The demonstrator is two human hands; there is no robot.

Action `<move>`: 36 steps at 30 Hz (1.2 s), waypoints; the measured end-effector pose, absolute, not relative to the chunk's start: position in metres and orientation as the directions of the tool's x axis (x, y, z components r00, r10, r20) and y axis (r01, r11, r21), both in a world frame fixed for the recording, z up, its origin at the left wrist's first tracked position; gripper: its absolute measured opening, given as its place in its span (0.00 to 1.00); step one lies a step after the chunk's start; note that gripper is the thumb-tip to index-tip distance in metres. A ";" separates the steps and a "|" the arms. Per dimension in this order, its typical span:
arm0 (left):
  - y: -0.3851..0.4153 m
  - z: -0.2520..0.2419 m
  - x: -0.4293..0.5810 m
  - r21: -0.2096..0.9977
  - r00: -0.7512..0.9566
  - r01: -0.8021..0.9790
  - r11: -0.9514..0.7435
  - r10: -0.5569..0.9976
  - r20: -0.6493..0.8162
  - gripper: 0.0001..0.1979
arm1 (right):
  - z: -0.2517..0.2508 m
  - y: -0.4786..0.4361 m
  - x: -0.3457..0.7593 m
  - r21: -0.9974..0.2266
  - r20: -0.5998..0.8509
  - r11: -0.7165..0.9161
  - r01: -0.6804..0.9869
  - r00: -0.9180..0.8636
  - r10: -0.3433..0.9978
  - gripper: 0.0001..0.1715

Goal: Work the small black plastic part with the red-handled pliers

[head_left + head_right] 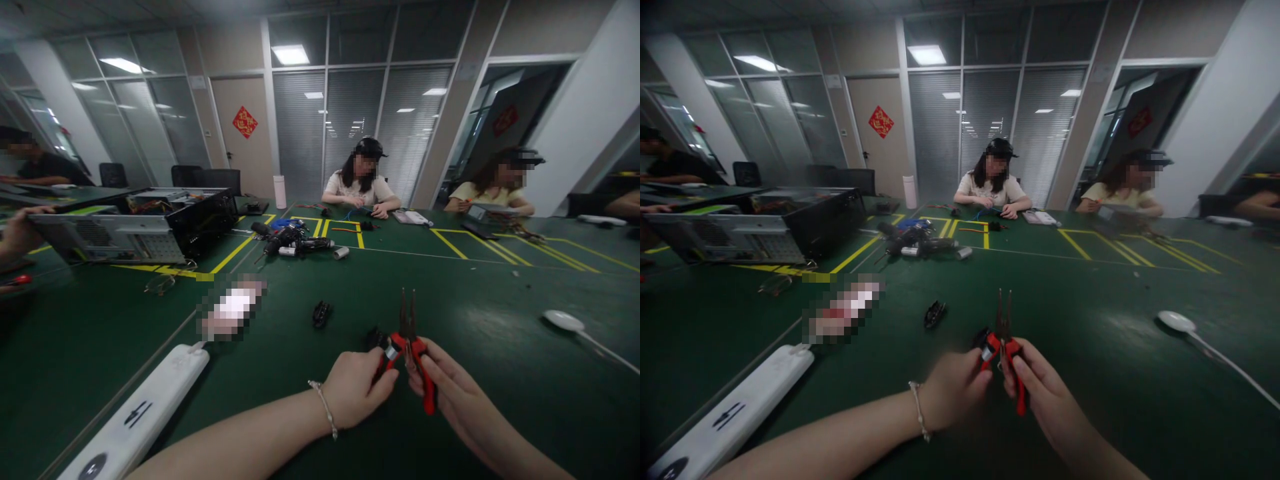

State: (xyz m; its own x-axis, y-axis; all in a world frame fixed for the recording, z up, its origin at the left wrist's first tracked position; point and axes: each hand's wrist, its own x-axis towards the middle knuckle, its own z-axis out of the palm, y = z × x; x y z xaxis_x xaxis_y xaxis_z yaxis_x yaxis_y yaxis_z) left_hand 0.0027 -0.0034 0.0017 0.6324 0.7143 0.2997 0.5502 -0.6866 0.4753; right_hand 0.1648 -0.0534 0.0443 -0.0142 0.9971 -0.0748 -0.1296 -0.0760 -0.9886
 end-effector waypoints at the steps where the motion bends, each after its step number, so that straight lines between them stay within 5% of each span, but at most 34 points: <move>1: -0.004 0.001 0.003 0.467 0.633 0.558 -0.686 0.716 0.295 0.11 | 0.044 -0.053 0.167 -0.996 -0.046 -0.047 -0.081 -0.018 0.999 0.17; 8: -0.003 0.008 0.001 0.489 0.620 0.547 -0.680 0.721 0.309 0.12 | 0.042 -0.054 0.170 -0.989 -0.068 -0.087 -0.117 -0.156 0.985 0.30; 15: 0.001 0.003 0.002 0.323 0.685 0.575 -0.752 0.658 0.312 0.18 | 0.027 -0.058 0.152 -0.911 -0.198 -0.241 -0.334 -0.157 0.967 0.26; 24: 0.006 0.001 0.002 0.313 0.708 0.559 -0.768 0.639 0.301 0.19 | 0.020 -0.058 0.143 -0.792 -0.208 -0.235 -0.563 -0.114 0.972 0.20; 36: -0.001 0.020 -0.003 0.561 0.570 0.478 -0.675 0.725 0.386 0.10 | 0.040 -0.037 0.168 -0.783 -0.206 -0.258 -0.567 -0.154 0.966 0.18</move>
